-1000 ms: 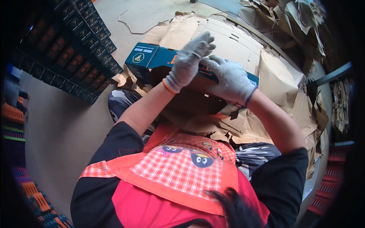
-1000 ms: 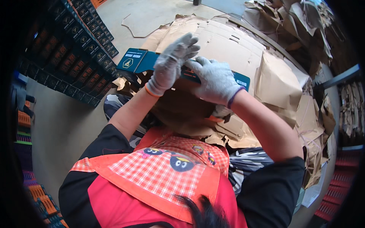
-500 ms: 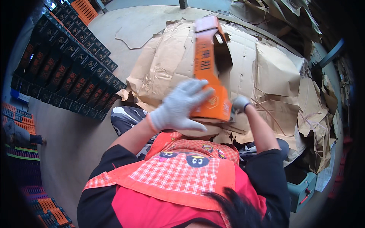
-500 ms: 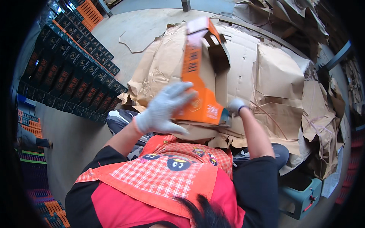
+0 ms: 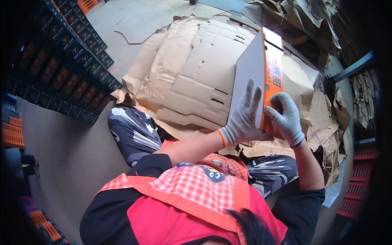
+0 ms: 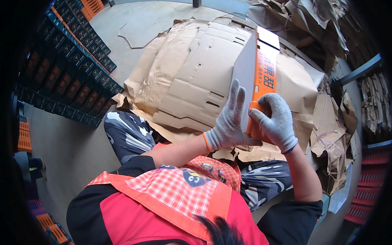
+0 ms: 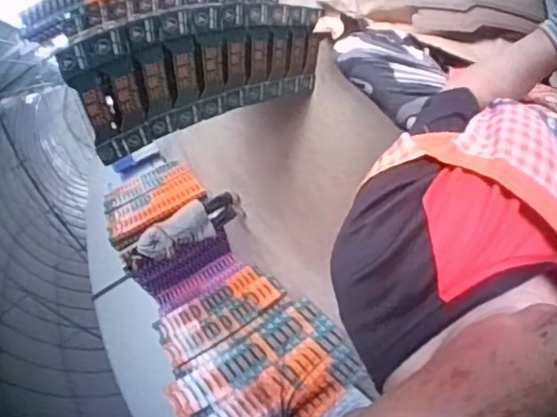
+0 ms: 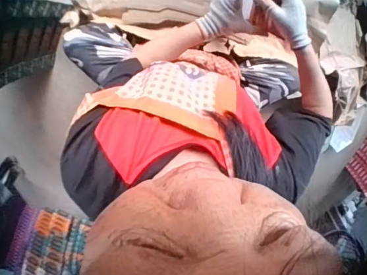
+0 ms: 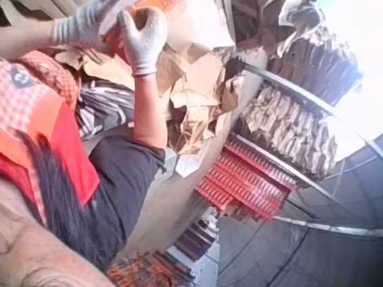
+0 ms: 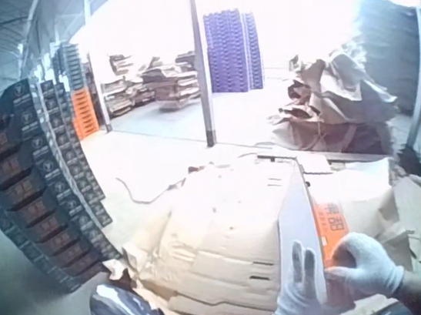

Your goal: The person folds flat cardboard sheets into rectangular boxes and stacks them on the floor. They repeatedly pick up a sheet, fold the sides and flaps, and place the finished box onto a growing stack.

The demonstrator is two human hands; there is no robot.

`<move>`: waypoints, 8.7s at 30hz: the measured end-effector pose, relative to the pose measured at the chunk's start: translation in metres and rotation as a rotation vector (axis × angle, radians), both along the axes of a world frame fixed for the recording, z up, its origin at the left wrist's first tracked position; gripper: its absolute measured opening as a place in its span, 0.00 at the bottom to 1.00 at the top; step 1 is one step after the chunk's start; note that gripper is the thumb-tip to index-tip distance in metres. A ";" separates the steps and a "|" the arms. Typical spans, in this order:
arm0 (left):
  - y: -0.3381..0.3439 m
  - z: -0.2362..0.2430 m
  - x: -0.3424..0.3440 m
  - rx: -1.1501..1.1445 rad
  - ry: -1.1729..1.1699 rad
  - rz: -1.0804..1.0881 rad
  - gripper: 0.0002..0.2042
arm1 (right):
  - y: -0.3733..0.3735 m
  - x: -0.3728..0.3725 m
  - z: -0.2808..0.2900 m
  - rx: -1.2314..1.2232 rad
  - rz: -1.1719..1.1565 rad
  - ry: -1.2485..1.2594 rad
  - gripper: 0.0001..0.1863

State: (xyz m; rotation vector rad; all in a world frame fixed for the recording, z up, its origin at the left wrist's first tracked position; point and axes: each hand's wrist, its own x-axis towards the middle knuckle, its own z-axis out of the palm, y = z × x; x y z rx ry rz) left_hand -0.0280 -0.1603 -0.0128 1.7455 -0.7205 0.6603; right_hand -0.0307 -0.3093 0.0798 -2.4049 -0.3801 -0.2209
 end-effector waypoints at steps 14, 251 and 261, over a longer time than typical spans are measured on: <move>0.006 -0.010 -0.001 -0.016 0.447 -0.381 0.62 | 0.063 0.061 -0.004 -0.449 0.242 -0.172 0.05; 0.068 0.091 0.069 1.016 -0.144 0.023 0.47 | 0.039 0.041 -0.013 -0.117 -0.203 -0.623 0.30; 0.080 0.081 0.073 0.893 -0.104 -0.074 0.39 | 0.014 0.063 0.007 -0.680 0.129 -0.448 0.15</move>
